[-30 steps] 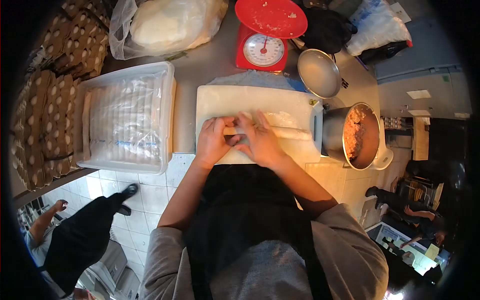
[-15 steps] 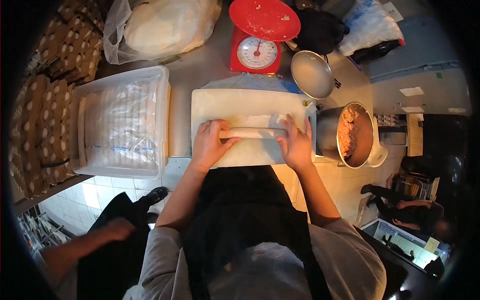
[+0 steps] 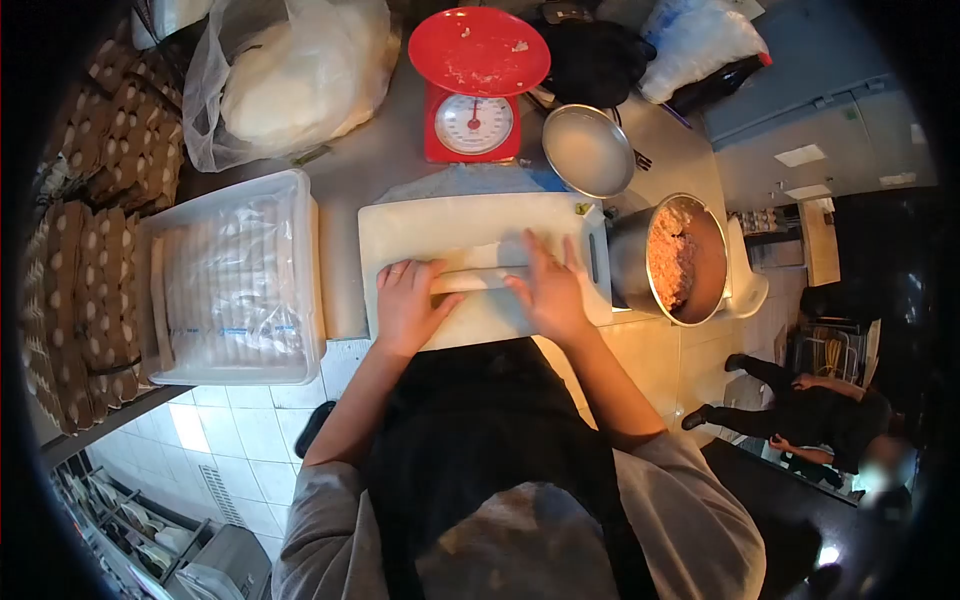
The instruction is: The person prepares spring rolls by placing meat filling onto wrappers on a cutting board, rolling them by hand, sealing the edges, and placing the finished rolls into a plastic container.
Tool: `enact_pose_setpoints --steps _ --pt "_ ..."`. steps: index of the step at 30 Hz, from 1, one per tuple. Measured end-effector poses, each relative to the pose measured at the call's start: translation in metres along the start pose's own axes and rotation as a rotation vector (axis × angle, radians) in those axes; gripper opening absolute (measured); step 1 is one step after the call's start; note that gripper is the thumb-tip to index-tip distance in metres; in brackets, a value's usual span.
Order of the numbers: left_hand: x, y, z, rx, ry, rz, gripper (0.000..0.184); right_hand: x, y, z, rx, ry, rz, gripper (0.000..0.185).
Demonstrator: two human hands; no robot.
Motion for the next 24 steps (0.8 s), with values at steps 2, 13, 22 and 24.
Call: enact_pose_setpoints --steps 2,13,22,24 --pt "0.004 -0.015 0.006 0.083 0.011 0.035 0.038 0.007 -0.007 -0.004 -0.017 -0.027 0.023 0.071" --pt "0.023 -0.013 0.032 0.245 0.198 0.019 0.019 -0.031 -0.031 -0.012 -0.32 -0.094 0.029 0.041" --pt "0.034 -0.011 0.041 0.202 0.114 -0.027 0.031 -0.02 -0.037 0.014 -0.309 -0.12 -0.095 0.044" --pt "0.035 -0.01 0.039 0.186 0.134 -0.019 0.036 -0.016 -0.038 0.016 -0.291 -0.054 -0.115 0.044"
Point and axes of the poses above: each hand's wrist, its own z-axis towards the middle knuckle, its own x-axis out of the palm, y = z × x, the point moved 4 cm from there along z, towards the middle knuckle, and after that the axes turned 4 degrees about y, right-handed, at the moved point
